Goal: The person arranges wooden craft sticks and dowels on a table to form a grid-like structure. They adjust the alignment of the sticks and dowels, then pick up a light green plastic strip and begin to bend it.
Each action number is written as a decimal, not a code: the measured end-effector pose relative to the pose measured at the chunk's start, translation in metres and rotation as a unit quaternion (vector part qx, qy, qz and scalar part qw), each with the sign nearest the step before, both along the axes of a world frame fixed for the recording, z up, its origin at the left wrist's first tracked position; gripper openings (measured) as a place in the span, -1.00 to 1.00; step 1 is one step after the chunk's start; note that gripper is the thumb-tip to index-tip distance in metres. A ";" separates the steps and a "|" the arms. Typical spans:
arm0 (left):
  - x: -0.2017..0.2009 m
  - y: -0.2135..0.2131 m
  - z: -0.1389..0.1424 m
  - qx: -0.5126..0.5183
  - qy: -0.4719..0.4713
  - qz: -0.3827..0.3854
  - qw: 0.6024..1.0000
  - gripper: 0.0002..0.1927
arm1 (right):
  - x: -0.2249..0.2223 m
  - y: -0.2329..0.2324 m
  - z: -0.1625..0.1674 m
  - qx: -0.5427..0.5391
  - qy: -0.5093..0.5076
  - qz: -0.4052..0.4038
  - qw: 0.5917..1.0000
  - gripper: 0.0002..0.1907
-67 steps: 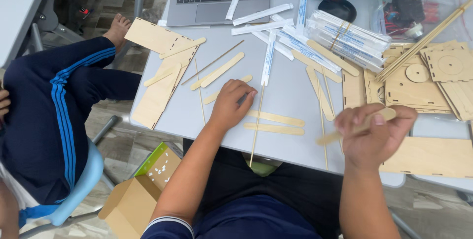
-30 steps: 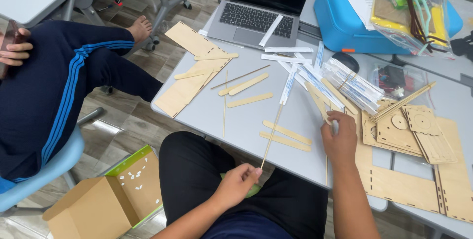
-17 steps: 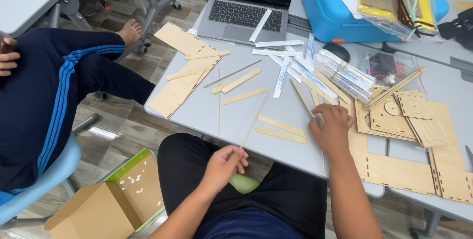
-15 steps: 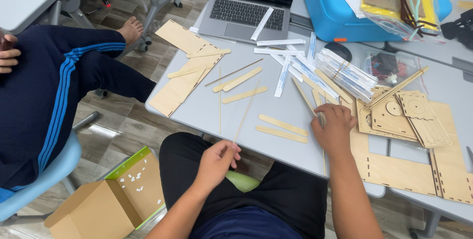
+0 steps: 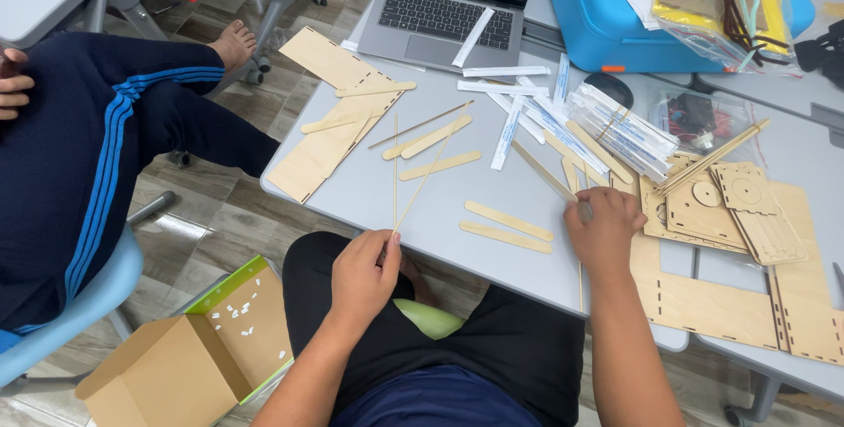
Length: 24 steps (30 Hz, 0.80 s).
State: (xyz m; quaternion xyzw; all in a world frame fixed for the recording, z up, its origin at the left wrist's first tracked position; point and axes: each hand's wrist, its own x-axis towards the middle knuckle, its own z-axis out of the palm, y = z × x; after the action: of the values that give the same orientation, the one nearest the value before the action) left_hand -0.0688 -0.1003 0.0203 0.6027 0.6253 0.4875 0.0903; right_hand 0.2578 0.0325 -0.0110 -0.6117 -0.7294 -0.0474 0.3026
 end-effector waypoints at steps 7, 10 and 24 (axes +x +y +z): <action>0.002 0.009 -0.005 -0.011 0.065 0.015 0.998 -0.84 | -0.002 -0.002 0.005 -0.001 0.025 -0.001 1.000 -0.83; 0.001 0.015 -0.007 -0.041 0.125 0.041 0.990 -0.77 | -0.005 -0.004 0.007 0.001 0.021 -0.002 1.000 -0.83; 0.036 0.038 -0.015 0.049 0.176 -0.125 0.975 -0.87 | 0.008 0.007 0.031 -0.078 0.024 -0.008 0.997 -0.69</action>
State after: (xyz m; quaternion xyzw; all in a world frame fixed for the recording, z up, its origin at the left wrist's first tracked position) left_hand -0.0328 -0.0624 0.0056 0.7561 0.5267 0.3883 0.0092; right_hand 0.2662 0.0395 0.0198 -0.6406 -0.7181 0.0224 0.2710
